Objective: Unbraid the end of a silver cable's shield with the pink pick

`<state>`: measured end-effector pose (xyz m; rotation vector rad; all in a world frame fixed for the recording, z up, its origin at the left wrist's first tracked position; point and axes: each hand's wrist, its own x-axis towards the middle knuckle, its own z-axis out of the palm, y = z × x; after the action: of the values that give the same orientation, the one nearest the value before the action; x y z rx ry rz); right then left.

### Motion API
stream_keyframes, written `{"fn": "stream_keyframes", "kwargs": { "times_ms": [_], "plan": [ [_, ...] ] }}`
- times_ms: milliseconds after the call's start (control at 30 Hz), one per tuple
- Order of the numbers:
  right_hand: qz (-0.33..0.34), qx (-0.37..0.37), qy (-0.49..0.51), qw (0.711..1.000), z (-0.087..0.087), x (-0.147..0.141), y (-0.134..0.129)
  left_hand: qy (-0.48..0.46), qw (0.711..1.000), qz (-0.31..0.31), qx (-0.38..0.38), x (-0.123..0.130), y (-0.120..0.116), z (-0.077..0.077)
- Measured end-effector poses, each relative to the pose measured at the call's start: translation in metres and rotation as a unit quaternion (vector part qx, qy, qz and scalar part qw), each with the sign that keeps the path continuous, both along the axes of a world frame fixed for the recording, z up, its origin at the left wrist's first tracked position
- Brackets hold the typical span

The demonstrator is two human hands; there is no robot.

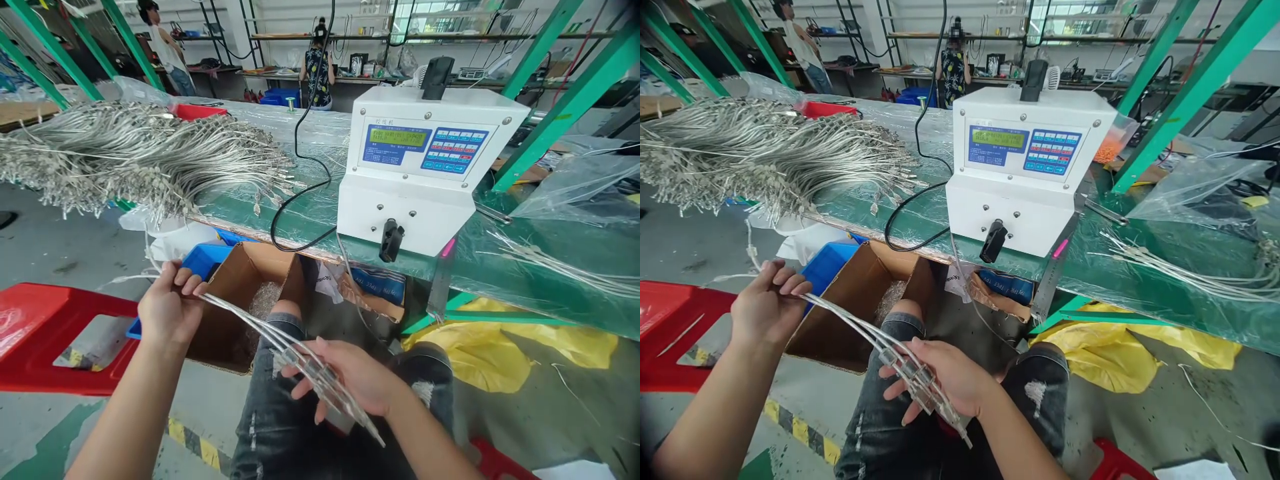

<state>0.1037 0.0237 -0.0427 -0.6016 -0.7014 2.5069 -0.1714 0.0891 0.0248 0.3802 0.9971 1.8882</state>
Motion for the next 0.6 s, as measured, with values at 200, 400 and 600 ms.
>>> {"fn": "stream_keyframes", "kwargs": {
  "times_ms": [200, 400, 600],
  "plan": [
    [-0.013, -0.013, 0.007, 1.000, 0.003, 0.006, -0.007, -0.002, 1.000, -0.011, 0.010, 0.006, 0.000, 0.000],
    [-0.026, -0.024, 0.008, 0.999, 0.003, 0.008, -0.013, -0.001, 1.000, -0.018, 0.009, 0.008, -0.003, 0.000],
    [-0.029, -0.026, 0.005, 0.999, 0.006, 0.007, -0.015, 0.019, 0.999, -0.025, 0.010, 0.009, -0.006, 0.003]
  ]
}}
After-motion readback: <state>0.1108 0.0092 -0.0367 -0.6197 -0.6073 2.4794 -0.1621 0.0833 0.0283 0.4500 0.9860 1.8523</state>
